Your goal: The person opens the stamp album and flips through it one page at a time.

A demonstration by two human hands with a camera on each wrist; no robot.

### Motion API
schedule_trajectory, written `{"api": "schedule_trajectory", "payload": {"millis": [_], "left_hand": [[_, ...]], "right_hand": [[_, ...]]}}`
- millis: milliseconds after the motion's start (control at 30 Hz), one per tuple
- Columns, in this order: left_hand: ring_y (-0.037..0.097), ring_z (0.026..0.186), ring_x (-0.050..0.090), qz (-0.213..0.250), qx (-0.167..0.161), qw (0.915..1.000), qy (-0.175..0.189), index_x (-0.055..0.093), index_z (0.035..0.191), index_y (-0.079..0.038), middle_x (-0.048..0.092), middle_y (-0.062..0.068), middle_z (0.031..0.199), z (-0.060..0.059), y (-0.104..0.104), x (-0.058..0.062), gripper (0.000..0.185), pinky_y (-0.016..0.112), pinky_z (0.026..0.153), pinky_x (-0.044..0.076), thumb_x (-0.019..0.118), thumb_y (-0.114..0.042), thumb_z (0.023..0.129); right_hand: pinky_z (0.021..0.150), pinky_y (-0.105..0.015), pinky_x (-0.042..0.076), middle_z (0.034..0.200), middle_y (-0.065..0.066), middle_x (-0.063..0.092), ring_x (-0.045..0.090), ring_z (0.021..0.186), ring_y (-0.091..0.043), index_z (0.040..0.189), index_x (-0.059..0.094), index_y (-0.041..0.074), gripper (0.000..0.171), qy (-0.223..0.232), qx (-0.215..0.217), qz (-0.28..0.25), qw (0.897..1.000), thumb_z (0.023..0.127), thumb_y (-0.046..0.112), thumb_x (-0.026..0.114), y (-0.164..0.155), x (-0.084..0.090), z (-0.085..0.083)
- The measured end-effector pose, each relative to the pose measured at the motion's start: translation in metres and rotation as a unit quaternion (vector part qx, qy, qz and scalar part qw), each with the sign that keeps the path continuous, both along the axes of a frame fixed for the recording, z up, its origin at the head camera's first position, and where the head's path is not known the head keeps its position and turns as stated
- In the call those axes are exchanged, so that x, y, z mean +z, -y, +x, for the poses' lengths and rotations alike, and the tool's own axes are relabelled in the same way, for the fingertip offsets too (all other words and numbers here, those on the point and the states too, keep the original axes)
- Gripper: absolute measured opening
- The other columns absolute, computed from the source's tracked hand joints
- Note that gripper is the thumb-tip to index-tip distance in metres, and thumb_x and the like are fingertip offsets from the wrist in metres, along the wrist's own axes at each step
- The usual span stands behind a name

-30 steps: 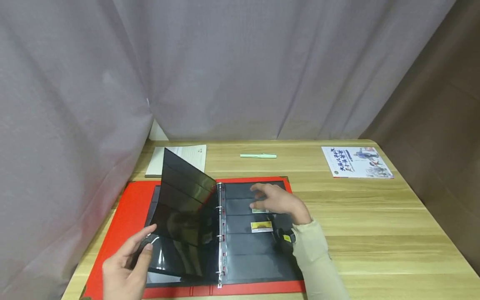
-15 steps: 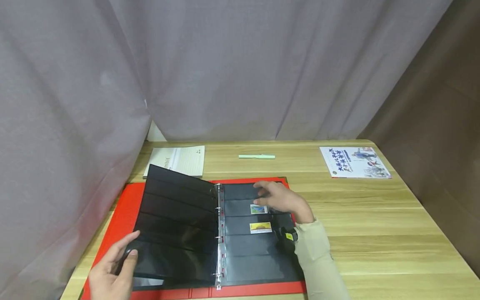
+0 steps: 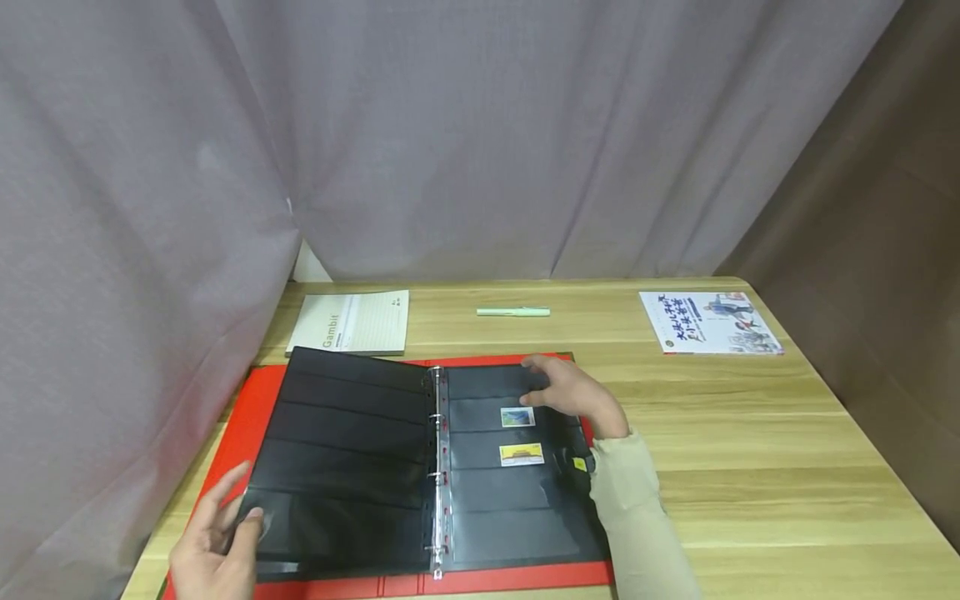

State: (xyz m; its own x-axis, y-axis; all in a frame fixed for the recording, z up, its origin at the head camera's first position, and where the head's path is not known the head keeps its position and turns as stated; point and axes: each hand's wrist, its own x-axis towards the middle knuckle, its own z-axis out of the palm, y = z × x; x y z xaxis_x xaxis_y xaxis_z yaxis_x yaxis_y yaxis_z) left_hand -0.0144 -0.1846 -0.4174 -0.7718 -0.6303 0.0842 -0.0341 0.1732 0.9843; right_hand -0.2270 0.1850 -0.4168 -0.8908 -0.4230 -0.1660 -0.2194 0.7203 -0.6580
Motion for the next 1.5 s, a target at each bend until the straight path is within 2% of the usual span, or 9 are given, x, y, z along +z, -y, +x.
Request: {"api": "schedule_trajectory", "payload": {"millis": [367,633,833,867,967,1100,1200,1400,1500], "left_hand": [[-0.005,0.067,0.065,0.056,0.014,0.9982,0.019,0.063,0.134,-0.018,0.069,-0.02,0.079,0.0,0.011,-0.02,0.062,0.012,0.057,0.049,0.055,0.019,0.085],[-0.007,0.066,0.063,0.077,0.02,0.988,0.132,0.056,0.138,-0.019,0.064,-0.029,0.077,0.002,0.02,-0.035,0.057,0.018,0.055,0.052,0.057,0.009,0.089],[-0.009,0.065,0.061,0.077,0.026,0.9902,0.114,0.066,0.12,-0.033,0.064,-0.03,0.072,0.002,0.027,-0.053,0.053,0.013,0.055,0.049,0.057,0.008,0.088],[-0.01,0.064,0.061,0.07,0.027,0.9904,0.116,0.068,0.118,-0.033,0.065,-0.029,0.073,0.002,0.027,-0.055,0.052,0.013,0.055,0.049,0.057,0.008,0.087],[-0.009,0.064,0.059,0.021,0.021,0.9889,0.145,0.071,0.123,-0.019,0.077,0.0,0.086,0.003,0.03,-0.06,0.045,0.014,0.055,0.048,0.058,0.004,0.087],[-0.008,0.066,0.056,-0.044,0.011,0.9782,0.203,0.058,0.135,0.006,0.065,0.034,0.116,0.001,0.03,-0.062,0.047,0.016,0.055,0.046,0.058,-0.002,0.088],[-0.006,0.068,0.055,-0.074,0.004,0.972,0.223,0.058,0.133,0.007,0.067,0.033,0.114,0.0,0.029,-0.062,0.044,0.016,0.056,0.045,0.059,-0.006,0.091],[-0.011,0.064,0.051,-0.179,0.017,0.9573,0.226,0.068,0.122,0.003,0.073,0.023,0.105,0.0,0.028,-0.06,0.035,0.017,0.058,0.04,0.064,-0.013,0.092],[-0.001,0.066,0.058,-0.197,0.014,0.9509,0.238,0.068,0.12,0.004,0.073,0.023,0.101,-0.001,0.027,-0.06,0.034,0.026,0.064,0.042,0.064,-0.016,0.092]], "right_hand": [[0.106,-0.054,0.041,0.145,-0.024,0.051,0.047,0.132,-0.04,0.145,0.047,-0.005,0.076,0.006,-0.023,0.025,0.999,0.08,0.007,0.084,-0.008,-0.02,-0.013],[0.109,-0.055,0.038,0.144,-0.027,0.049,0.046,0.131,-0.041,0.142,0.048,-0.007,0.075,0.003,-0.051,0.04,0.998,0.078,0.003,0.085,-0.009,-0.027,-0.015],[0.106,-0.056,0.041,0.142,-0.028,0.047,0.048,0.126,-0.042,0.141,0.05,-0.006,0.074,-0.002,-0.059,0.052,0.997,0.076,0.002,0.086,-0.009,-0.03,-0.015],[0.105,-0.055,0.041,0.142,-0.028,0.047,0.048,0.125,-0.041,0.141,0.051,-0.006,0.074,-0.002,-0.06,0.051,0.997,0.076,0.001,0.086,-0.008,-0.031,-0.015],[0.103,-0.055,0.043,0.14,-0.028,0.047,0.05,0.121,-0.041,0.14,0.051,-0.006,0.075,-0.002,-0.059,0.051,0.997,0.073,0.0,0.086,-0.008,-0.033,-0.015],[0.102,-0.056,0.044,0.142,-0.028,0.046,0.048,0.121,-0.04,0.14,0.052,-0.005,0.078,0.0,-0.067,0.057,0.996,0.071,-0.002,0.087,-0.008,-0.037,-0.015],[0.103,-0.056,0.044,0.145,-0.028,0.044,0.046,0.124,-0.041,0.142,0.051,-0.004,0.08,0.001,-0.072,0.068,0.995,0.07,-0.003,0.087,-0.008,-0.038,-0.014],[0.101,-0.057,0.046,0.15,-0.03,0.037,0.045,0.127,-0.042,0.146,0.046,-0.004,0.088,0.006,-0.078,0.084,0.993,0.069,-0.002,0.088,-0.004,-0.034,-0.011],[0.101,-0.056,0.046,0.152,-0.031,0.034,0.046,0.13,-0.044,0.149,0.041,-0.006,0.093,0.01,-0.074,0.094,0.993,0.069,0.0,0.089,-0.002,-0.033,-0.009]]}}
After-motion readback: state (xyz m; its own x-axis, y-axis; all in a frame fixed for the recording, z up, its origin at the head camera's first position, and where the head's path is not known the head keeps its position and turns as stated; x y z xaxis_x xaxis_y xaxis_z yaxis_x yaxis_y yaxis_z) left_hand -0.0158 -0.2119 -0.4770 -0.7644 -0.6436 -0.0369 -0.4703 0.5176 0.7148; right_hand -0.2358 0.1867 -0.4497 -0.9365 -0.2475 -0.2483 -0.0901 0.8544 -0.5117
